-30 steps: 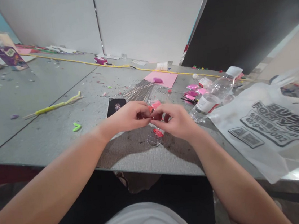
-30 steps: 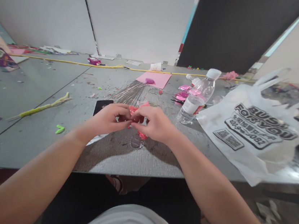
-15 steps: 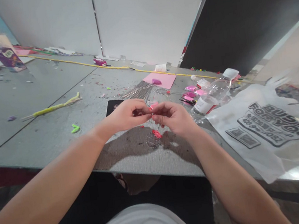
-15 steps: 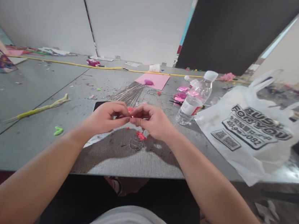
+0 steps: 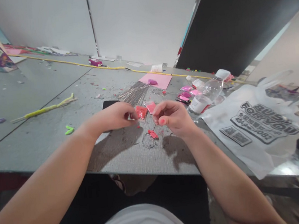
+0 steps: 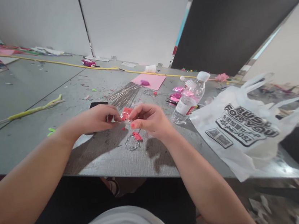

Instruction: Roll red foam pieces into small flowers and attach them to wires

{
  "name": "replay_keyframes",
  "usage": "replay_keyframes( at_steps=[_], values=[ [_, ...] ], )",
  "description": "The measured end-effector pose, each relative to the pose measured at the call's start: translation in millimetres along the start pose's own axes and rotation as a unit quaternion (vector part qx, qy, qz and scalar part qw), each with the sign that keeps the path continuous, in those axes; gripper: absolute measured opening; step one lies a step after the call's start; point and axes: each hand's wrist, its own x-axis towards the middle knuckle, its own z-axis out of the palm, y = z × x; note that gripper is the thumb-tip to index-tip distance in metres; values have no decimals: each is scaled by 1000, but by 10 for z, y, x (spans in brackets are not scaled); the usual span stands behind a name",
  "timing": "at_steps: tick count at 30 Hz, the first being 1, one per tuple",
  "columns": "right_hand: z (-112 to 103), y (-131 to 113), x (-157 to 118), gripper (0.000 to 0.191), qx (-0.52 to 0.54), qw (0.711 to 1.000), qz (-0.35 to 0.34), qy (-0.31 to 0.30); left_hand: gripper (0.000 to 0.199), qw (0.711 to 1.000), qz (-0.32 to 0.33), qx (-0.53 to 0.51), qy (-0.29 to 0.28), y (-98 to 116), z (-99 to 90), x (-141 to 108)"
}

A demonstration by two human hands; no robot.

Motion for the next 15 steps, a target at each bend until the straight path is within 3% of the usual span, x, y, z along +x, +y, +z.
replay_keyframes(
  at_steps=[4, 8, 15],
  values=[
    [1, -25, -5, 48, 7, 1000, -6, -3, 16, 999, -21, 4, -49, -6, -11, -13],
    [7, -42, -2, 46, 12, 1000, -17, 16, 14, 997, 0, 15, -78, -12, 20, 8],
    [3, -49, -1, 46, -21, 999, -11, 43, 15, 996, 19, 47, -68, -98, 146, 60]
  ],
)
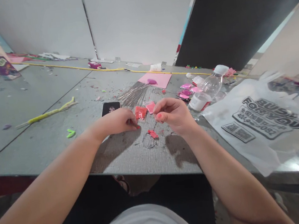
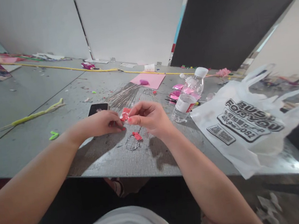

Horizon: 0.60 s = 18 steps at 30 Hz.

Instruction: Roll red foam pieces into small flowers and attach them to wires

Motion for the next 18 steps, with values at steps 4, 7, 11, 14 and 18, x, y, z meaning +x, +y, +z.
replay_keyframes(
  at_steps=[4, 7, 11, 14, 18],
  values=[
    [8, -11, -4, 46, -12, 1000, 5, 4, 16, 1000, 4, 0, -5, -2, 21, 5],
    [10, -14, -5, 46, -11, 1000, 2, 2, 16, 1000, 7, -6, -7, 19, 24, 8],
    [1, -5, -5, 44, -14, 1000, 1, -1, 15, 1000, 8, -8, -4, 48, 37, 18],
    [-8, 9, -5, 45, -22, 1000, 6, 4, 15, 1000, 15, -13, -3, 50, 50, 26],
    [-11, 15, -4, 44, -23, 1000, 3, 6, 14, 999, 34, -12, 4, 42, 41, 23]
  ],
)
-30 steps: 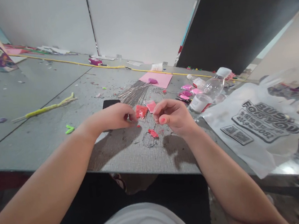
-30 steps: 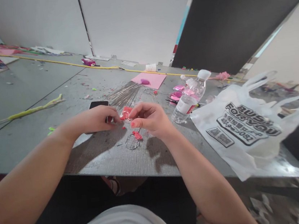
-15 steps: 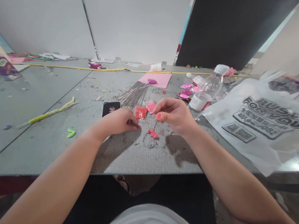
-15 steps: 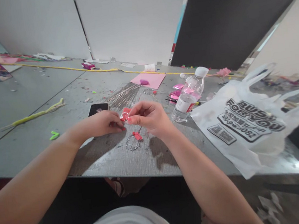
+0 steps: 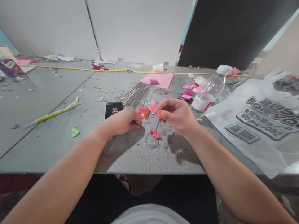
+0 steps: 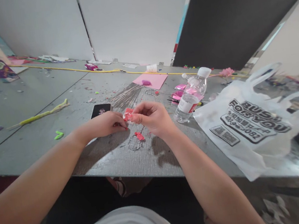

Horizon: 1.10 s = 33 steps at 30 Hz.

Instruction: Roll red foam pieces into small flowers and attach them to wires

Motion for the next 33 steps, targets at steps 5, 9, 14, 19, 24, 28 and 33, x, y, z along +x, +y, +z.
replay_keyframes(
  at_steps=[5, 9, 14, 19, 24, 28, 33],
  values=[
    [10, -38, 1, 44, 18, 1000, -10, 24, 16, 995, 42, -49, 80, 80, -115, -46],
    [20, -65, -11, 40, 35, 998, -24, 38, 16, 967, 73, -101, 224, 224, -215, -111],
    [70, -68, -53, 29, 37, 999, -18, 20, 7, 927, 115, -167, 316, 384, -216, -166],
    [171, -119, -132, 23, 50, 997, -49, 37, 9, 897, 186, -192, 353, 530, -168, -166],
    [224, -166, -205, 14, 44, 995, -89, 29, 11, 882, 214, -211, 363, 625, -157, -187],
    [237, -199, -237, 9, 40, 992, -121, 11, 15, 875, 234, -221, 360, 641, -156, -202],
    [247, -238, -261, 10, 29, 988, -149, 5, 12, 882, 230, -223, 345, 648, -159, -212]
  ],
)
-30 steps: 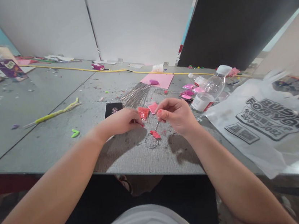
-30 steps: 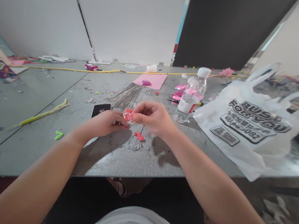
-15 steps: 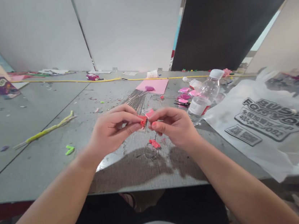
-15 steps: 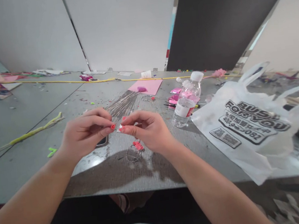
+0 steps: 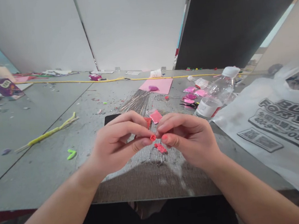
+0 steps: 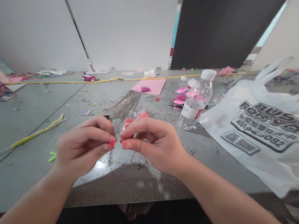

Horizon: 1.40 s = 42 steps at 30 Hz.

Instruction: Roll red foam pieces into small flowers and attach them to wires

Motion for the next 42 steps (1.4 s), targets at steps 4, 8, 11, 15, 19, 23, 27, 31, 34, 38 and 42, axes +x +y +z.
replay_keyframes(
  at_steps=[4, 8, 11, 15, 19, 23, 27, 31, 34, 38, 42],
  values=[
    [-6, 0, -1, 10, -14, 1000, -7, 2, 11, 1000, -24, -12, -15, -5, 2, -13],
    [-22, 25, 4, 11, -16, 1000, 3, 10, 14, 998, -51, -36, -30, -33, 4, -46],
    [-25, 41, 7, 10, -17, 1000, 7, 13, 13, 994, -77, -64, -39, -46, 4, -69],
    [-1, 50, 8, 10, -23, 1000, -6, 14, 11, 990, -91, -99, -35, -43, 18, -76],
    [40, 44, 0, 6, -37, 999, -19, 15, 11, 986, -91, -133, -30, -42, 57, -71],
    [65, 31, -11, 6, -49, 998, -24, 24, 11, 986, -78, -147, -22, -48, 91, -68],
    [74, 22, -16, 5, -59, 997, -31, 29, 10, 990, -64, -124, -12, -37, 93, -56],
    [83, 18, -15, 6, -63, 996, -49, 29, 8, 994, -56, -95, -3, -16, 90, -35],
    [88, 13, -12, 7, -71, 996, -54, 27, 8, 995, -46, -92, 0, -7, 98, -19],
    [90, 6, -7, 6, -85, 993, -76, 22, 11, 995, -27, -96, -6, -7, 104, -6],
    [87, 4, -4, 5, -94, 992, -86, 20, 10, 996, -25, -89, -9, -7, 96, -9]
  ],
)
